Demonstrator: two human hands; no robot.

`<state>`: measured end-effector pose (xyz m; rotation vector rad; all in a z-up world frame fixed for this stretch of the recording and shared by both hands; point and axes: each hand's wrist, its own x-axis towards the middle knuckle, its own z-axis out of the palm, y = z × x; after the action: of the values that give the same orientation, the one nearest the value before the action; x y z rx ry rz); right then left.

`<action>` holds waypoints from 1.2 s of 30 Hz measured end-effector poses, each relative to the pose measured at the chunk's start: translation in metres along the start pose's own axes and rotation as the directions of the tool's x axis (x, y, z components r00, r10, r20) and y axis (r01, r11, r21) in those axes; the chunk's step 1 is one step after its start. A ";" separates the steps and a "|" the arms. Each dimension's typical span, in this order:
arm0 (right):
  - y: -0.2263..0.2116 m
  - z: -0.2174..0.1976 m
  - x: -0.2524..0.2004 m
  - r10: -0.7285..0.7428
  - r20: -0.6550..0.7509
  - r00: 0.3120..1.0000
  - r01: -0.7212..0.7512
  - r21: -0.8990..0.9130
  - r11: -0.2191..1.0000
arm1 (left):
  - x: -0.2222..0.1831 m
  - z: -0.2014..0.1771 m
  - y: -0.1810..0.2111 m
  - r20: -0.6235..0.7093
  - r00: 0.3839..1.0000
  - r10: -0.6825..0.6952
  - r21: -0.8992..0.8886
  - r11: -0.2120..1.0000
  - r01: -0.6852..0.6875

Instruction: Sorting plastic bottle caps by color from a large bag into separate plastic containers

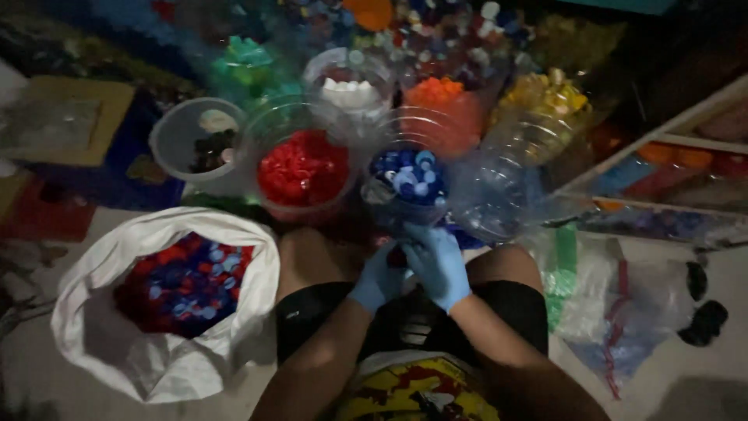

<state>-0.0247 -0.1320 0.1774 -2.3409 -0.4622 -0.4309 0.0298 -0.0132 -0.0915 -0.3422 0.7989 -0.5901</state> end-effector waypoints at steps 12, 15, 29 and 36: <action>0.042 0.021 -0.049 0.075 0.109 0.991 -0.060 -0.133 0.989 | -0.102 0.068 -0.068 0.083 0.919 0.385 0.746 0.587 -0.314; 0.028 0.026 -0.037 0.035 0.163 0.986 0.002 -0.218 0.976 | -0.134 0.086 -0.086 0.024 0.912 0.410 0.814 0.521 -0.256; 0.046 0.047 -0.044 0.045 0.150 0.988 -0.018 -0.177 0.984 | -0.126 0.079 -0.082 -0.001 0.905 0.426 0.830 0.506 -0.237; 0.037 0.045 -0.039 -0.105 0.020 0.994 0.105 0.026 0.994 | -0.046 0.040 -0.030 -0.056 0.881 0.470 0.672 0.670 -0.314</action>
<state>-0.0352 -0.1346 0.1078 -2.3061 -0.5999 -0.4467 0.0235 -0.0058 -0.0244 0.5534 0.8022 -0.4579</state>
